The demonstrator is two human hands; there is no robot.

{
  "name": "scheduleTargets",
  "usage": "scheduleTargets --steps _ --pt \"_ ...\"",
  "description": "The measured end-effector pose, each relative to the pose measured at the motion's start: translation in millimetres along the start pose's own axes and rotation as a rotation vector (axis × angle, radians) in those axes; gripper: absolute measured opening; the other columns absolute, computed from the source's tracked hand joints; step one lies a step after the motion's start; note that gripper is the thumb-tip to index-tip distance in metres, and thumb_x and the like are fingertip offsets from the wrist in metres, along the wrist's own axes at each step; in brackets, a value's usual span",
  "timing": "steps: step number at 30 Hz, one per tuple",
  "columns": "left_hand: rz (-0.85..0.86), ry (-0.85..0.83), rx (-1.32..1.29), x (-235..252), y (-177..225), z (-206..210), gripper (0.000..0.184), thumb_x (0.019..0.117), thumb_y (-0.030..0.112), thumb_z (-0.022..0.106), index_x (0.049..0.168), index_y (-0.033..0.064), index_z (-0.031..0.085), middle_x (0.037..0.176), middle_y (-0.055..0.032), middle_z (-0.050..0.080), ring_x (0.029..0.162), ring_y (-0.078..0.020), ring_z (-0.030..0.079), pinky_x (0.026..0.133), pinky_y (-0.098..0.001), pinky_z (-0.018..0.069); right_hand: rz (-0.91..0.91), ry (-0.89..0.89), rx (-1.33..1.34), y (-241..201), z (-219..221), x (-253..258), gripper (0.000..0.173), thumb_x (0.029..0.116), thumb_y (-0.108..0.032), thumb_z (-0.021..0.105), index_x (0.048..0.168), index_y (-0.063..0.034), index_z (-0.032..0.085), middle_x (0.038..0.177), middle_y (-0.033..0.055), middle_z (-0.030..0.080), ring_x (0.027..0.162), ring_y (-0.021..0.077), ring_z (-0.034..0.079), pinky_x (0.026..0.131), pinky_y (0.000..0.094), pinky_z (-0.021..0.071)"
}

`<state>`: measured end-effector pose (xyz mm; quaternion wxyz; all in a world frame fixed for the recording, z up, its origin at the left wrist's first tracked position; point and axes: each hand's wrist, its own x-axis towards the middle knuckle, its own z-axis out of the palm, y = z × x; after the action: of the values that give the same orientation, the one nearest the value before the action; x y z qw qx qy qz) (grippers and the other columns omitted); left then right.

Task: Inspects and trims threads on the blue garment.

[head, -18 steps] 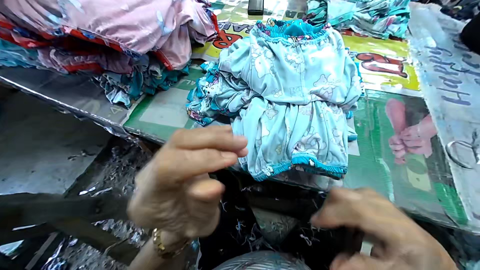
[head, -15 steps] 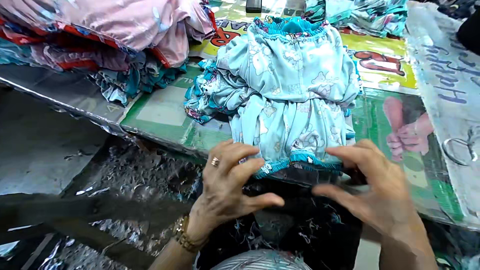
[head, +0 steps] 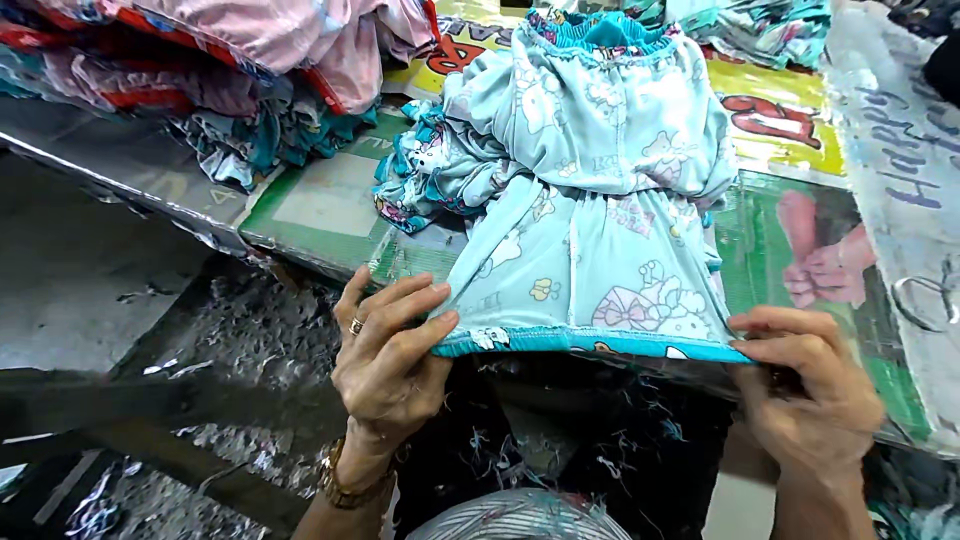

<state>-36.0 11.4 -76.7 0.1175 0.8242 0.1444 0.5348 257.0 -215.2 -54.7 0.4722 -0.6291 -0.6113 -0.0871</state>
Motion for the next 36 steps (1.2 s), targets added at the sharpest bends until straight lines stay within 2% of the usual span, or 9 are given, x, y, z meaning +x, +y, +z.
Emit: scheduleTargets --steps 3,6,9,14,17,22,27,31,36 --pt "-0.119 -0.066 -0.336 32.8 14.2 5.2 0.016 0.1031 0.031 0.06 0.096 0.0189 0.068 0.125 0.0068 0.07 0.136 -0.018 0.054 0.122 -0.045 0.0359 0.125 -0.061 0.364 -9.4 -2.0 32.0 0.009 0.1008 -0.032 0.067 0.104 -0.0242 0.07 0.106 -0.0126 0.071 0.086 -0.004 0.065 0.07 0.0117 0.0535" --pt "-0.321 -0.164 -0.678 67.8 15.5 21.4 0.034 0.1062 0.035 0.047 0.091 0.0159 0.07 0.097 0.0053 0.072 0.099 -0.0097 0.068 0.091 -0.0325 0.0566 0.263 -0.113 0.544 -13.7 2.9 73.3 0.006 0.1004 -0.033 0.064 0.101 -0.0278 0.068 0.086 -0.0145 0.065 0.063 -0.0045 0.057 0.055 0.0119 0.0485" --pt "-0.501 -0.194 -0.671 84.5 7.6 37.8 0.041 0.1093 0.033 0.038 0.077 0.0198 0.06 0.071 0.0091 0.057 0.064 -0.0018 0.056 0.06 -0.0201 0.0491 0.433 -0.134 0.605 -5.4 5.5 99.4 0.01 0.0989 -0.024 0.06 0.092 -0.0233 0.066 0.075 -0.0093 0.061 0.054 -0.0017 0.052 0.048 0.0125 0.0453" --pt "-0.489 -0.211 -0.382 89.4 -3.6 60.9 0.042 0.1105 0.031 0.039 0.074 0.0176 0.055 0.06 0.0088 0.047 0.05 0.0006 0.045 0.045 -0.0158 0.037 0.452 -0.174 0.554 16.5 3.0 110.6 0.012 0.0984 -0.017 0.058 0.088 -0.0202 0.064 0.072 -0.0083 0.058 0.053 -0.0023 0.051 0.048 0.0112 0.0439" --pt "-0.389 -0.169 -0.29 93.9 -6.8 67.7 0.036 0.1076 0.035 0.05 0.08 0.0144 0.058 0.064 0.008 0.05 0.054 0.0016 0.047 0.049 -0.0151 0.039 0.501 -0.173 0.534 22.4 7.5 109.1 0.01 0.0965 -0.018 0.06 0.088 -0.0199 0.064 0.07 -0.0076 0.058 0.053 -0.0014 0.051 0.048 0.0121 0.0432" --pt "0.067 -0.022 -0.062 98.8 3.0 62.8 0.02 0.1031 0.029 0.06 0.111 0.0115 0.066 0.117 -0.0035 0.066 0.114 -0.015 0.059 0.102 -0.0372 0.0438 0.557 -0.184 0.481 31.0 13.2 106.9 0.006 0.0954 -0.024 0.063 0.09 -0.0222 0.064 0.072 -0.0085 0.06 0.054 -0.0017 0.054 0.048 0.0122 0.0455" --pt "0.198 -0.486 0.003 113.2 -7.4 63.5 0.034 0.1015 0.042 0.059 0.118 0.0161 0.074 0.112 -0.0026 0.072 0.119 -0.0213 0.062 0.111 -0.0575 0.0332 0.492 -0.174 0.48 37.3 15.7 104.0 0.004 0.0962 -0.018 0.065 0.098 -0.0212 0.064 0.077 -0.0092 0.062 0.058 -0.0024 0.056 0.05 0.0117 0.0481" --pt "0.138 -0.526 -0.038 118.7 -21.7 63.3 0.036 0.0947 0.049 0.066 0.092 0.0135 0.071 0.093 -0.003 0.068 0.105 -0.0214 0.064 0.107 -0.0569 0.0357 0.488 -0.131 0.472 36.2 13.4 99.2 0.011 0.0957 -0.015 0.066 0.104 -0.0218 0.064 0.079 -0.0101 0.063 0.059 -0.003 0.058 0.052 0.0111 0.0497" --pt "0.089 -0.544 -0.106 127.3 -18.9 48.2 0.035 0.0998 0.047 0.059 0.091 0.0142 0.07 0.094 0.0002 0.067 0.109 -0.018 0.063 0.113 -0.0582 0.0331 0.372 -0.141 0.398 24.4 2.9 101.3 0.009 0.0973 -0.023 0.067 0.105 -0.025 0.064 0.081 -0.0149 0.063 0.063 -0.0065 0.057 0.056 0.0087 0.0493"
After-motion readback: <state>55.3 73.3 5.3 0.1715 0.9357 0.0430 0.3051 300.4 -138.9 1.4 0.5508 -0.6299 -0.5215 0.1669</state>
